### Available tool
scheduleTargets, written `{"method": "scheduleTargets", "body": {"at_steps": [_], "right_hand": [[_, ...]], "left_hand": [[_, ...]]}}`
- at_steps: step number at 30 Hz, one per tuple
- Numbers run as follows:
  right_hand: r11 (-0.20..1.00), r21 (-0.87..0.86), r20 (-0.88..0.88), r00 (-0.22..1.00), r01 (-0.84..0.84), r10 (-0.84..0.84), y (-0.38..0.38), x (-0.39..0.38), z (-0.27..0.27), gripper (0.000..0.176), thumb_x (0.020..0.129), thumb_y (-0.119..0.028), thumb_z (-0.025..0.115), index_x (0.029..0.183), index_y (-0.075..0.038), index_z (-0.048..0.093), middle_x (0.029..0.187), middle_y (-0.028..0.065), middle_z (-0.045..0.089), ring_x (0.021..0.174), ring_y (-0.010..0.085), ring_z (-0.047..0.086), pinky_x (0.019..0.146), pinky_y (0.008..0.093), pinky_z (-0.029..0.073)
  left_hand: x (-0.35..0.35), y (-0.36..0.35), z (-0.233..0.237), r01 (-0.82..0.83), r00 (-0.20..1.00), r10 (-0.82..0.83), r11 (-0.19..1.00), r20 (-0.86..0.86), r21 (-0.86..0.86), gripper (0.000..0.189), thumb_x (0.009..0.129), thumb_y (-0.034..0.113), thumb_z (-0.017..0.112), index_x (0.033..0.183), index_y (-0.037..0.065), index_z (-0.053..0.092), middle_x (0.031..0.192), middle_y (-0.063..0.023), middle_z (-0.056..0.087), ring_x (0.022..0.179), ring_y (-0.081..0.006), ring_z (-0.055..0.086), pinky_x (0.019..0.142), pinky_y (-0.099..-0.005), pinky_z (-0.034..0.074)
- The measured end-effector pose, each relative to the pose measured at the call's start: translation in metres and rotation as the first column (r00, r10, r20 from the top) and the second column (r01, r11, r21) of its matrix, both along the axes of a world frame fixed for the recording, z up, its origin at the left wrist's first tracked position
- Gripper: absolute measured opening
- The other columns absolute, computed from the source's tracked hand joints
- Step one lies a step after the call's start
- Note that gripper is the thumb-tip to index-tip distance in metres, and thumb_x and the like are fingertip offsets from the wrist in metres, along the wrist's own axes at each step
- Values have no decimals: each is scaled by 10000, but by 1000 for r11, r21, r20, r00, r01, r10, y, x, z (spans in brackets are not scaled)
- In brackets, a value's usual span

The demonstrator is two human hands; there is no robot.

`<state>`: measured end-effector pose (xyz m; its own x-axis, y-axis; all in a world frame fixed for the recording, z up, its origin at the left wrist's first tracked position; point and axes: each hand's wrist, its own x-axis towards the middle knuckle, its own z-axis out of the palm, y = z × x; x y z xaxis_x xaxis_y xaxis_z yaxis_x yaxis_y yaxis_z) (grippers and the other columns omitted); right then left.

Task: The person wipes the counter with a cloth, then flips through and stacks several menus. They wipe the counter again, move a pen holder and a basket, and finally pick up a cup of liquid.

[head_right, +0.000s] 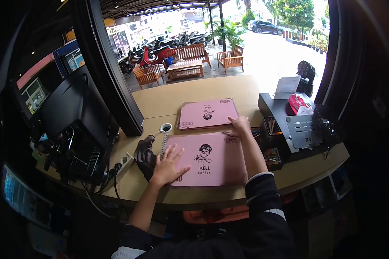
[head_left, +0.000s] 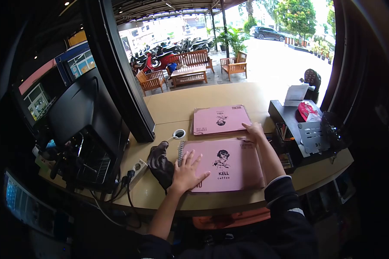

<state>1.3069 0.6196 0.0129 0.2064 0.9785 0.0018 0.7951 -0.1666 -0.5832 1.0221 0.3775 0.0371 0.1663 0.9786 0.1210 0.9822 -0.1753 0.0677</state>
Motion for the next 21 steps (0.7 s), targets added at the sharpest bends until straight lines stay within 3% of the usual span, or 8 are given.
{"method": "scheduleTargets", "body": {"at_steps": [2,4,12,16,17,19,21], "right_hand": [[998,-38,-14,999,40,-40,10,-1,-2,634,722,-532,684,998,36,633,1090,213,609,1011,299,606,868,382,492],[983,-184,-137,990,11,-37,6,0,5,648,621,-550,754,949,3,674,997,160,659,921,236,646,808,353,520],[975,-220,-46,998,39,-51,40,5,22,649,579,-524,788,964,-14,678,960,132,670,870,217,656,766,342,531],[947,-321,-57,998,18,-39,37,-1,12,652,558,-511,806,971,-22,680,941,118,675,845,208,661,745,337,536],[950,-310,-50,998,23,-41,33,-4,7,654,552,-507,810,973,-24,680,936,115,677,839,205,662,740,335,538],[991,-130,-55,998,32,-39,21,-7,-8,566,563,-456,826,889,-14,691,845,134,686,746,198,668,685,310,532],[990,-139,-161,986,18,-40,34,-8,-21,543,544,-391,854,861,15,683,838,142,683,719,207,663,669,316,535]], "left_hand": [[0,0,0,0,1000,1,1000,3,-15,789,805,666,435,1424,202,281,1488,-110,201,1384,-258,135,1077,-545,146],[0,0,0,-4,1000,4,1000,12,-15,788,806,667,433,1424,203,282,1487,-110,200,1385,-259,132,1076,-546,146],[-1,1,-2,5,1000,-5,1000,20,-3,788,807,673,424,1424,204,280,1489,-110,190,1384,-263,129,1078,-540,146],[0,-1,-2,14,999,-15,1000,44,22,790,809,673,422,1416,182,297,1483,-115,203,1382,-267,139,1075,-542,139],[0,-1,-1,9,999,-9,1000,47,10,791,809,674,421,1417,184,294,1485,-115,198,1383,-267,134,1076,-542,137],[0,-1,-3,5,999,-6,1000,45,14,793,810,675,419,1419,184,291,1486,-115,194,1384,-267,129,1077,-542,135],[0,0,-3,-1,999,1,1000,42,10,794,810,676,417,1420,185,287,1487,-115,190,1386,-267,125,1078,-542,133]]}}
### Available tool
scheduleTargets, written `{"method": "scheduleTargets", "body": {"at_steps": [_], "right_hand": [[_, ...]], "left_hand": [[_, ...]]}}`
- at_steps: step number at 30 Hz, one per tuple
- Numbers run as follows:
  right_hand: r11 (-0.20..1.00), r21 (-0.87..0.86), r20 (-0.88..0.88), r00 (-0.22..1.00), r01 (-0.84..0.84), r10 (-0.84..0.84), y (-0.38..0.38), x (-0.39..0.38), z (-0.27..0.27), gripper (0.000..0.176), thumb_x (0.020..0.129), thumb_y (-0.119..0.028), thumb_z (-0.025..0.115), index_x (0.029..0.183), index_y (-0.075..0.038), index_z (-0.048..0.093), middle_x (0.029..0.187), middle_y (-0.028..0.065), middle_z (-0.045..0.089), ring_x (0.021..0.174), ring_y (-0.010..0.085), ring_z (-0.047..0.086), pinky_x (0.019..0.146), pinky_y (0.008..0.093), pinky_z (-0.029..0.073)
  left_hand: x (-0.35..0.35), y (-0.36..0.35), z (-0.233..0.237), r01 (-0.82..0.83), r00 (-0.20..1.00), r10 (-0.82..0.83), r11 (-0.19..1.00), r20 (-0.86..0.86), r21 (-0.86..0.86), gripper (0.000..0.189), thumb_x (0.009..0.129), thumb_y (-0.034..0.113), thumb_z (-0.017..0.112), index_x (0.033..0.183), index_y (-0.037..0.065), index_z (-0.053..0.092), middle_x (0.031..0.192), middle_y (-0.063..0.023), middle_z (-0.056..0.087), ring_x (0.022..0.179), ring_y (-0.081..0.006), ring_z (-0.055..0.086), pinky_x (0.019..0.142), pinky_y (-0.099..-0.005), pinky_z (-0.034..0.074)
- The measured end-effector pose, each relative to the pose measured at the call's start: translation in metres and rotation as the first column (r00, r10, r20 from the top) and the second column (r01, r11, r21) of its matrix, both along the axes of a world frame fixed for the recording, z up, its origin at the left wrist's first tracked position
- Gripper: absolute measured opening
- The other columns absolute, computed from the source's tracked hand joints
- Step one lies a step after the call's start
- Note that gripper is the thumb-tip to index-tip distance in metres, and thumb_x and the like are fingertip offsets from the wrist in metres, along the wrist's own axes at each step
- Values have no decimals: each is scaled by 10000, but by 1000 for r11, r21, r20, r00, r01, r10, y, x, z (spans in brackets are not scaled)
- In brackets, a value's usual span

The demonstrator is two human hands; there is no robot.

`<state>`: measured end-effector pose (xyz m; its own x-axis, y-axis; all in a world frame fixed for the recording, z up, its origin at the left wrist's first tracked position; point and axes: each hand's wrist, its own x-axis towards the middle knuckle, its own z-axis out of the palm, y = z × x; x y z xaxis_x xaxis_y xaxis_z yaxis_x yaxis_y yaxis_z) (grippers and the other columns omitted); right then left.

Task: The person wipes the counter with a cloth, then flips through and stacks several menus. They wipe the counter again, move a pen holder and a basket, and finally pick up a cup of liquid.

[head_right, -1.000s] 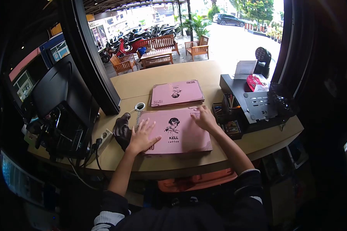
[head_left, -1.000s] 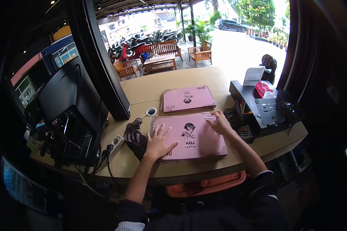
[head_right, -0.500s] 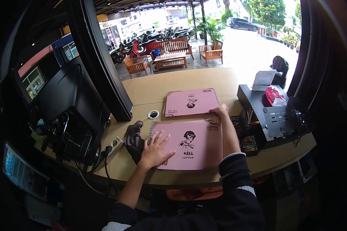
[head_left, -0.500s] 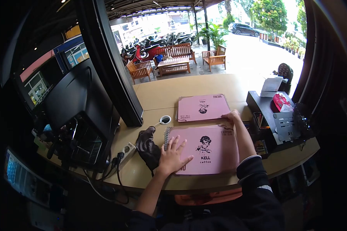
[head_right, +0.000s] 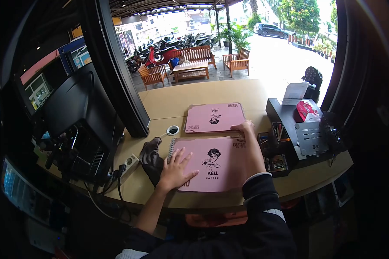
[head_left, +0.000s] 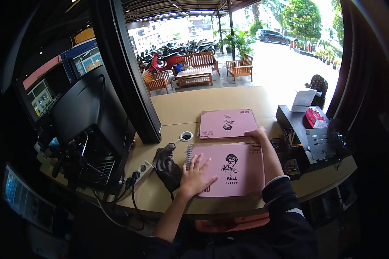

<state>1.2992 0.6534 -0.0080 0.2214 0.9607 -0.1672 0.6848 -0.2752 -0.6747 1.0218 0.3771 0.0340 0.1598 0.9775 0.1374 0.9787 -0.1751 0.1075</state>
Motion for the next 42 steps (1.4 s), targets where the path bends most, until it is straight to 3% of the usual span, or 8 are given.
{"method": "scheduleTargets", "body": {"at_steps": [2,5,10,21,26,35,38,42], "right_hand": [[985,-173,-529,845,-22,-74,16,8,-20,530,505,-341,879,820,33,673,808,145,678,700,215,657,625,346,538],[993,-39,-142,984,107,-111,59,18,-39,449,540,-243,867,821,39,659,774,126,673,675,245,658,569,352,542],[938,283,-817,563,203,125,37,10,41,247,679,-114,712,867,27,637,791,128,658,565,154,625,477,248,518],[424,742,-665,649,519,370,-28,41,206,329,872,-271,630,1025,11,555,812,105,656,682,97,589,555,219,466],[397,918,-198,891,22,408,-93,34,244,343,901,-259,571,1112,10,601,967,80,657,856,126,590,748,259,483],[376,805,70,703,-459,707,-175,-41,260,329,885,-307,576,999,-11,664,718,64,623,691,88,555,636,269,464],[273,671,263,566,-689,782,-189,-66,246,320,864,-314,602,942,-12,671,634,81,585,628,91,533,598,280,456],[113,687,476,562,-718,677,-181,-80,207,364,855,-284,622,1083,0,610,901,136,621,809,209,623,715,327,490]], "left_hand": [[0,0,0,-1,1000,1,1000,-8,-2,778,815,666,421,1422,200,284,1488,-112,191,1385,-262,125,1079,-538,146],[0,-1,1,1,1000,-1,1000,1,-4,777,815,666,420,1421,199,287,1488,-112,189,1385,-264,126,1077,-542,148],[-1,1,-3,9,1000,-9,1000,-17,7,780,812,670,419,1421,201,285,1490,-108,185,1384,-264,130,1076,-546,151],[-1,0,0,7,999,-9,999,47,43,757,813,652,436,1383,166,332,1464,-104,245,1375,-264,172,1063,-571,179],[-14,11,9,-48,906,-10,991,423,127,672,854,560,470,1315,74,421,1359,-158,413,1319,-300,308,1066,-535,190],[10,-16,139,220,-27,-318,923,948,316,517,923,397,495,1191,-46,492,1109,-187,581,1004,-180,567,864,-307,446],[12,-10,129,205,489,-313,948,814,242,410,904,313,558,1121,-34,531,1035,-156,616,896,-150,598,766,-285,479],[14,-3,81,-46,377,-296,940,878,337,312,902,252,561,1038,-28,565,893,-113,641,838,-144,605,720,-278,479]]}}
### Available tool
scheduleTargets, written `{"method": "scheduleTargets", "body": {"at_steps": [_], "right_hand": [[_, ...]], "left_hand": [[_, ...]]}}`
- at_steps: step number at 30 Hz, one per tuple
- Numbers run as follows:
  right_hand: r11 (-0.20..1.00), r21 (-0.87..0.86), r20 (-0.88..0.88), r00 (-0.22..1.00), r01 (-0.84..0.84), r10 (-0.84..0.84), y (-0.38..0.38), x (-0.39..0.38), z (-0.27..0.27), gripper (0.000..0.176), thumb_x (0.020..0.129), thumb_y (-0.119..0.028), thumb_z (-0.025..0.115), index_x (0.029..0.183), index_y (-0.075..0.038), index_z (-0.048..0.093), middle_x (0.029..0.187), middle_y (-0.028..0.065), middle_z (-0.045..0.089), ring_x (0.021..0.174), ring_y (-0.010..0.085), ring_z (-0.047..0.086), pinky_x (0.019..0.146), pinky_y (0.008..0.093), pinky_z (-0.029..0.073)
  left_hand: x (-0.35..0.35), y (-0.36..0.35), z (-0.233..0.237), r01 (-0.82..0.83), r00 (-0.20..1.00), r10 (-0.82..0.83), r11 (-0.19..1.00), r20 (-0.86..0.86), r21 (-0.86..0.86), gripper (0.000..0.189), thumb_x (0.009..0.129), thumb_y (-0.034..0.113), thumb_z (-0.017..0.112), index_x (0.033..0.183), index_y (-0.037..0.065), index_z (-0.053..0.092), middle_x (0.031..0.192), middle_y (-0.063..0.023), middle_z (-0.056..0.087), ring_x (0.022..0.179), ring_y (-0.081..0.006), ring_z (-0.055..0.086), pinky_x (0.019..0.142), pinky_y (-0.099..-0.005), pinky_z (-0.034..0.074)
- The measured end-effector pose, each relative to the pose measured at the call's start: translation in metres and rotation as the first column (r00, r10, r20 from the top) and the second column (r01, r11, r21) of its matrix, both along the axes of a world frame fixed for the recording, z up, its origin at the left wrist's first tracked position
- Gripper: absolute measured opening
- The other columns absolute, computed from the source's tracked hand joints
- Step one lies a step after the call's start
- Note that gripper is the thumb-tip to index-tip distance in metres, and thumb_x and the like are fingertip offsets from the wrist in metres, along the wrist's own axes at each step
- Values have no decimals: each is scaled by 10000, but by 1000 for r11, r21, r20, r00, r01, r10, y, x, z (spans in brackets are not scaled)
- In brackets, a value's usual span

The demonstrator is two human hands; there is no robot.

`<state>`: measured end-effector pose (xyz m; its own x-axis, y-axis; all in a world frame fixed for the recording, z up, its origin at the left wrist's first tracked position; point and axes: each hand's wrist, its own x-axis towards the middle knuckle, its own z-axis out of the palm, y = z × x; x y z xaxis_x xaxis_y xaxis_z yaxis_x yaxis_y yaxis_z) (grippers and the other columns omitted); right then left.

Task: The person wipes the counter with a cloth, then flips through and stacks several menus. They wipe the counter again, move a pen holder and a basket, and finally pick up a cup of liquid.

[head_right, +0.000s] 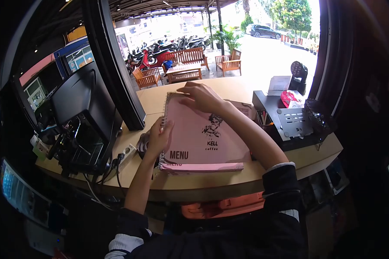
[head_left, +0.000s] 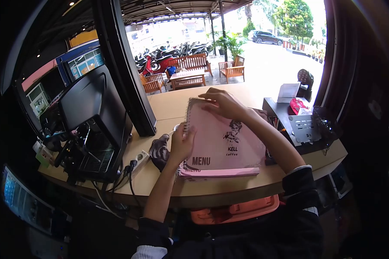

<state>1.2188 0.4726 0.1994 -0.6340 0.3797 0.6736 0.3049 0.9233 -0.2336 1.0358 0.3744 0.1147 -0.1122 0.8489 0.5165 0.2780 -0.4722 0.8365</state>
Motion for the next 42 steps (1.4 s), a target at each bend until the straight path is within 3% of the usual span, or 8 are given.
{"method": "scheduleTargets", "body": {"at_steps": [6,16,18,21,27,30,34,42], "right_hand": [[994,-76,160,985,79,-66,-14,26,-71,415,861,-332,592,1144,-31,556,1256,193,439,1099,364,504,950,434,416],[956,-252,264,961,152,-83,-44,15,-169,471,899,-383,499,1250,-73,446,1314,164,397,1241,335,366,1021,487,271],[967,-191,226,966,171,-126,-48,10,-184,467,900,-380,495,1252,-77,440,1308,152,400,1238,325,367,1018,483,273],[970,-131,197,965,203,-175,-53,10,-187,459,903,-372,489,1255,-85,432,1299,141,403,1230,316,367,1013,482,274],[870,-470,-21,984,147,-178,-13,13,-163,271,811,-259,618,970,-40,606,1030,144,582,976,317,571,831,409,457],[905,-190,-2,921,381,-389,49,30,-161,281,731,-79,560,1009,-44,589,1028,148,577,951,337,570,805,421,475],[809,-163,469,766,565,-440,128,44,-176,494,672,-129,660,1148,-35,564,1169,180,551,1108,321,518,943,383,433],[842,-259,690,701,473,-181,200,21,-181,851,456,-402,850,1208,-115,571,1202,113,577,1101,263,551,943,343,442]], "left_hand": [[-43,14,-62,53,946,45,956,320,-290,280,895,240,577,988,-24,562,845,-28,604,699,-77,544,627,-220,450],[-79,42,-84,-115,952,-65,831,-300,-544,359,864,311,611,955,-36,586,686,-48,602,602,-143,581,606,-287,485],[-52,14,-26,-540,489,-93,749,-867,-385,490,828,380,635,1082,-30,547,896,-121,643,732,-241,641,668,-354,507],[-23,1,-18,-659,274,209,752,-939,-25,660,799,481,618,1244,22,454,1258,-168,510,1007,-293,592,828,-414,478],[0,20,-63,-142,343,-65,983,-937,-120,790,831,640,424,1412,123,282,1491,-150,171,1378,-288,164,1087,-558,103],[-3,16,-62,-189,272,-204,947,-940,-260,795,845,657,353,1448,160,202,1509,-131,106,1403,-264,41,1088,-566,-10],[-4,17,-65,-179,271,-197,951,-942,-250,787,847,662,342,1442,161,222,1510,-134,108,1400,-267,73,1087,-564,-14],[-6,17,-70,-173,273,-167,960,-947,-220,784,843,659,356,1444,174,218,1510,-124,109,1398,-259,78,1087,-560,-28]]}}
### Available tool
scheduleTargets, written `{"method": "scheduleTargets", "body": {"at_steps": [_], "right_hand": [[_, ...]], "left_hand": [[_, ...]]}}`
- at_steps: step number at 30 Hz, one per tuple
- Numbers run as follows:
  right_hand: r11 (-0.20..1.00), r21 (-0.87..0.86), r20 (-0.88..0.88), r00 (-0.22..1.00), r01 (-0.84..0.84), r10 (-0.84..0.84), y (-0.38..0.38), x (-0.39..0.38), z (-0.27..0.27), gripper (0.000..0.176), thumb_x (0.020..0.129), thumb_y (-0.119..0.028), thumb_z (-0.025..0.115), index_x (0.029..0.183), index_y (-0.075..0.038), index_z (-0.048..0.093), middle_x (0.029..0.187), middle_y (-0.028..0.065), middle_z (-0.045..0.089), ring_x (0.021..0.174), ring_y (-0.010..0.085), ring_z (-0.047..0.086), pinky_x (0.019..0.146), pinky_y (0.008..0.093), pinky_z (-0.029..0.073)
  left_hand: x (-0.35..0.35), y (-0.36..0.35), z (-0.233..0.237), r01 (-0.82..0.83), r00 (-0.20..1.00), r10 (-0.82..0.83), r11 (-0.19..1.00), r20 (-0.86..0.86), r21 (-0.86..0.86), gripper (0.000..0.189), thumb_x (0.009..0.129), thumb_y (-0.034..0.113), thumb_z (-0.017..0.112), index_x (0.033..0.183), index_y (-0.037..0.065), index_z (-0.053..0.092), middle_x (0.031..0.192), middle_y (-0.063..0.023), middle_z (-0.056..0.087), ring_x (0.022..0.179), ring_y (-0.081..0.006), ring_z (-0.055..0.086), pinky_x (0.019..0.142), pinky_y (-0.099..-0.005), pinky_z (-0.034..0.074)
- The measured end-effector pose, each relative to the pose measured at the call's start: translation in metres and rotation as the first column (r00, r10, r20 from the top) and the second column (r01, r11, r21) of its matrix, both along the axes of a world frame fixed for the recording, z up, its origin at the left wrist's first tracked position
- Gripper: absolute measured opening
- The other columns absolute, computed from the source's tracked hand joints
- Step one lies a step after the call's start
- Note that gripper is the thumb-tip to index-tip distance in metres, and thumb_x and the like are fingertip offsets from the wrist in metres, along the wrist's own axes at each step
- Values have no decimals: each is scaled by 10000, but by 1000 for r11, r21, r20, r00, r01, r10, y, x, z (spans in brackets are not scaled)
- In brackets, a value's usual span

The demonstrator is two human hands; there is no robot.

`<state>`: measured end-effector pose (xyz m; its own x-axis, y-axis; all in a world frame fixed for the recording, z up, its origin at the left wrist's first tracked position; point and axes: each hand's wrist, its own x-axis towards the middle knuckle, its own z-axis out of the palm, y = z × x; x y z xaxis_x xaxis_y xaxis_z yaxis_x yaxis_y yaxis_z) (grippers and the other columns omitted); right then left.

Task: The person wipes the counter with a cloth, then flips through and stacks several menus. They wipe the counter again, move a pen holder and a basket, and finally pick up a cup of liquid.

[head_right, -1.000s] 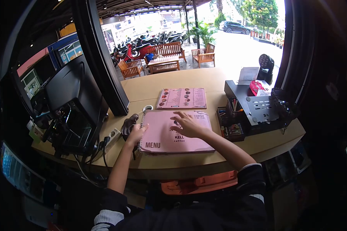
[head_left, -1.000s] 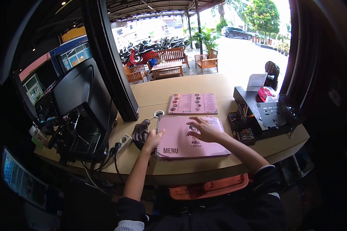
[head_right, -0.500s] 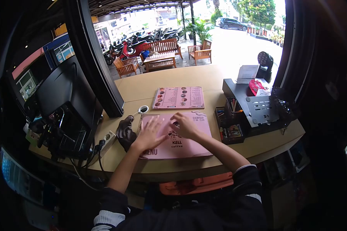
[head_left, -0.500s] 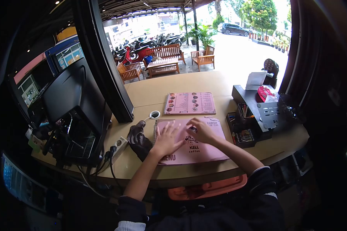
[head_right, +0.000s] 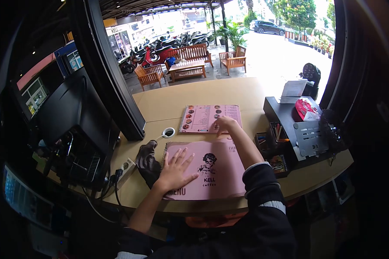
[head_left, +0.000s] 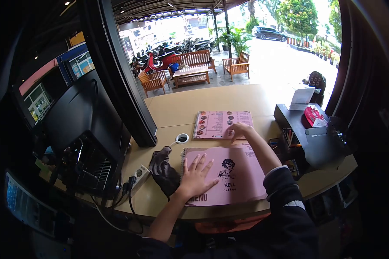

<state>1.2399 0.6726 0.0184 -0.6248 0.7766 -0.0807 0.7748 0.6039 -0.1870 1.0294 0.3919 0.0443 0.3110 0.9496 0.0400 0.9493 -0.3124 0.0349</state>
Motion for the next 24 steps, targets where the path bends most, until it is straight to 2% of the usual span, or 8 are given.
{"method": "scheduleTargets", "body": {"at_steps": [2,3,4,6,9,16,22,24], "right_hand": [[994,50,233,969,-99,85,5,-8,14,756,464,-410,842,1139,-147,626,1109,95,626,1022,254,591,865,346,486],[985,40,231,961,-165,152,10,-10,12,657,478,-400,829,1065,-153,665,1034,78,646,973,255,600,812,348,505],[985,36,232,960,-170,157,19,-15,1,657,478,-400,829,1065,-153,665,1034,78,646,973,255,600,812,348,505],[958,142,439,884,-248,163,26,-28,-14,613,497,-377,817,1056,-179,662,969,60,655,946,260,602,804,346,507],[937,221,452,880,-271,148,20,-26,-21,573,519,-344,801,1058,-216,656,947,64,652,926,260,602,796,347,509],[950,156,385,903,-269,192,1,-22,-2,512,546,-254,763,1037,-159,655,872,89,666,905,247,618,780,356,515],[958,192,419,901,-211,114,-9,-23,13,472,538,-184,739,1003,-155,666,848,95,665,881,253,629,763,366,514],[942,189,324,923,-278,208,-10,-14,19,463,538,-184,743,993,-150,667,853,97,660,854,259,632,752,371,513]], "left_hand": [[-1,1,-3,-3,1000,2,1000,1,20,783,841,658,360,1442,175,225,1506,-125,121,1397,-261,82,1086,-562,-29],[-1,1,-3,6,1000,-6,1000,2,27,781,842,658,360,1440,172,231,1505,-127,125,1396,-266,84,1085,-564,-28],[-1,1,-3,15,1000,-15,999,5,33,780,842,657,359,1437,168,237,1503,-129,130,1395,-270,86,1084,-566,-27],[-1,1,-4,17,1000,-18,999,6,42,780,843,657,357,1435,164,242,1501,-132,132,1394,-274,88,1083,-569,-26],[-2,0,-5,27,1000,-27,998,12,53,779,845,657,352,1432,156,249,1499,-138,135,1393,-282,89,1080,-575,-24],[-2,0,-5,33,999,-35,998,28,52,776,845,657,352,1432,160,250,1497,-144,137,1390,-297,90,1076,-583,-26],[-1,0,-5,30,999,-31,998,23,56,780,842,660,353,1433,163,245,1497,-144,135,1388,-300,99,1077,-582,-25],[-2,0,-6,31,999,-32,998,27,60,778,844,659,352,1433,163,244,1497,-144,135,1388,-300,101,1078,-581,-24]]}}
